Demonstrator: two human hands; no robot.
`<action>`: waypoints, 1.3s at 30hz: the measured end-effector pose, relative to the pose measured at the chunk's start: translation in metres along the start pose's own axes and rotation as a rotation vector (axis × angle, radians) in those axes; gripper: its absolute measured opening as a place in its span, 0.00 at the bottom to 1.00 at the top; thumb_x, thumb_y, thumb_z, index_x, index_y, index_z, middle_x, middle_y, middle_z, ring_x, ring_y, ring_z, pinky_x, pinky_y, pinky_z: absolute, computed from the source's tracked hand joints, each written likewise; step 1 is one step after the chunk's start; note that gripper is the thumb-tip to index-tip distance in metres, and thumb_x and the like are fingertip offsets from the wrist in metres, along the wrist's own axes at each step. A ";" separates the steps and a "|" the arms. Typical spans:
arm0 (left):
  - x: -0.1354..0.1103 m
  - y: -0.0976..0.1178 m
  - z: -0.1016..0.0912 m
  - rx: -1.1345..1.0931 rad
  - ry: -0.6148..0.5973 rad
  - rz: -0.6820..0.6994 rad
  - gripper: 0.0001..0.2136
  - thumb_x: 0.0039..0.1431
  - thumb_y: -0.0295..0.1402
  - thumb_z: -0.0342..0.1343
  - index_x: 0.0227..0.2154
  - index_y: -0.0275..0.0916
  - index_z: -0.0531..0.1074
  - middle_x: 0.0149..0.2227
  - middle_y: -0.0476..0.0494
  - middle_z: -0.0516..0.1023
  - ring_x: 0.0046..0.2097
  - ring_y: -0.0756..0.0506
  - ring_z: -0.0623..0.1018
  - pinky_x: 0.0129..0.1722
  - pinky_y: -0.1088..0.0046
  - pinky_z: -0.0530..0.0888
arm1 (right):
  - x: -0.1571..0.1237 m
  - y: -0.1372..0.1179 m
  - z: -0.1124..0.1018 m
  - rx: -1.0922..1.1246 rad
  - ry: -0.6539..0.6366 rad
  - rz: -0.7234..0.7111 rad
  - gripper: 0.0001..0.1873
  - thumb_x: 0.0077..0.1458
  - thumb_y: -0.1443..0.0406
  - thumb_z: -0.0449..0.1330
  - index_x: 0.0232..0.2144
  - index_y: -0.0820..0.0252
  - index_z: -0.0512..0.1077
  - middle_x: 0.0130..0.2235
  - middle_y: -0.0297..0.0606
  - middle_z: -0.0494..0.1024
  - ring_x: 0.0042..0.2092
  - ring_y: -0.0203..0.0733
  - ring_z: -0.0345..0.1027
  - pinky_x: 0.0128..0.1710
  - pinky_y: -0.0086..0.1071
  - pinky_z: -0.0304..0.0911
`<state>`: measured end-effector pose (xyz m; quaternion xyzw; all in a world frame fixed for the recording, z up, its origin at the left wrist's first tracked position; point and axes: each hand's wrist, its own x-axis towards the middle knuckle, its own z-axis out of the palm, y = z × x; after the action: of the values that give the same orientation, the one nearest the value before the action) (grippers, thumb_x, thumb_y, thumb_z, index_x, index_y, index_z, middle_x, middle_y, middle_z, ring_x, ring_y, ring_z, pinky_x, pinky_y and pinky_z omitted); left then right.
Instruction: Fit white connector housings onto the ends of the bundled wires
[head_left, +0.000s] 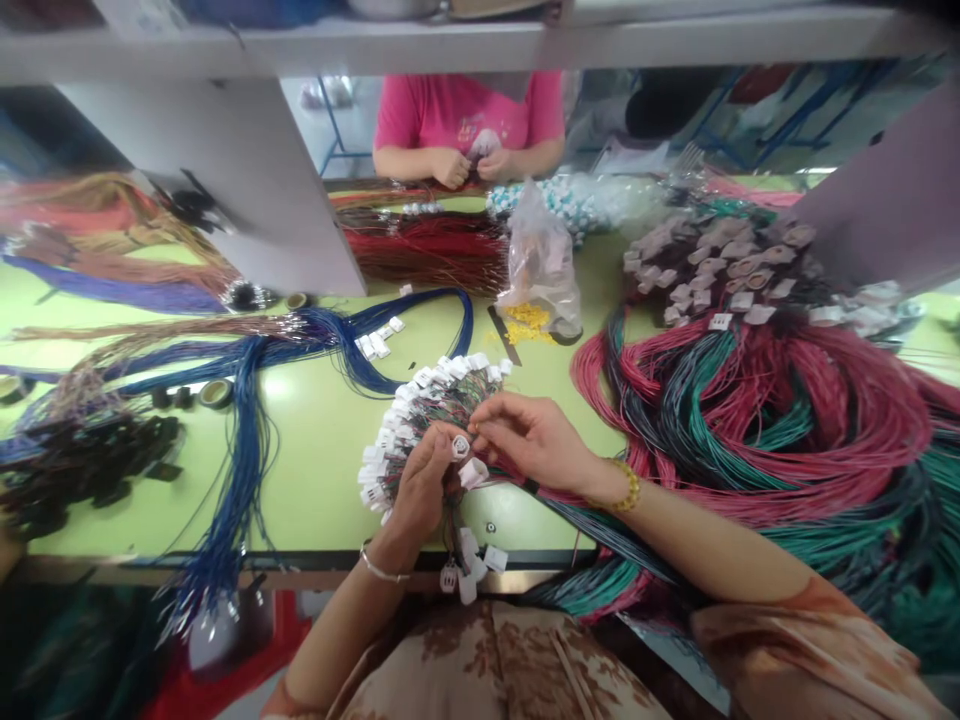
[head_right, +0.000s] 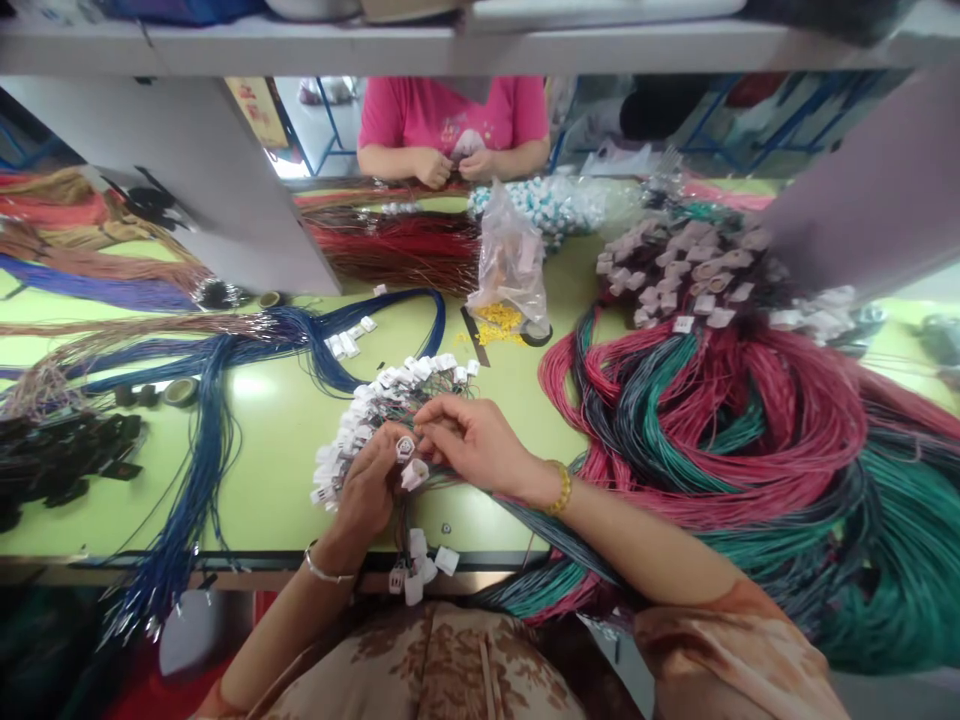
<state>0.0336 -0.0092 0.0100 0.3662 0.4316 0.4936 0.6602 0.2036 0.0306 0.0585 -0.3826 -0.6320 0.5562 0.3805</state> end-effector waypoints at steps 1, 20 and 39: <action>0.000 -0.001 -0.001 0.043 0.005 0.013 0.21 0.62 0.55 0.54 0.30 0.40 0.69 0.22 0.53 0.60 0.22 0.52 0.56 0.20 0.73 0.53 | -0.001 0.000 0.002 -0.091 0.005 -0.078 0.07 0.64 0.62 0.58 0.37 0.60 0.73 0.30 0.35 0.79 0.29 0.34 0.73 0.30 0.29 0.71; -0.003 0.005 0.001 0.339 0.088 0.192 0.20 0.65 0.55 0.50 0.34 0.41 0.70 0.27 0.51 0.67 0.30 0.48 0.65 0.32 0.70 0.65 | -0.003 0.012 0.008 -0.469 0.019 -0.566 0.07 0.66 0.72 0.53 0.38 0.58 0.70 0.34 0.38 0.75 0.36 0.38 0.70 0.36 0.31 0.68; -0.003 0.000 0.007 0.453 0.218 0.346 0.23 0.65 0.56 0.49 0.27 0.41 0.67 0.27 0.49 0.68 0.31 0.48 0.67 0.34 0.68 0.68 | -0.015 0.012 0.010 -0.634 -0.026 -0.424 0.11 0.62 0.71 0.51 0.46 0.57 0.65 0.33 0.35 0.78 0.27 0.35 0.68 0.28 0.27 0.58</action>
<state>0.0400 -0.0126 0.0127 0.5172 0.5303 0.5263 0.4174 0.2013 0.0143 0.0445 -0.3350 -0.8425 0.2468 0.3421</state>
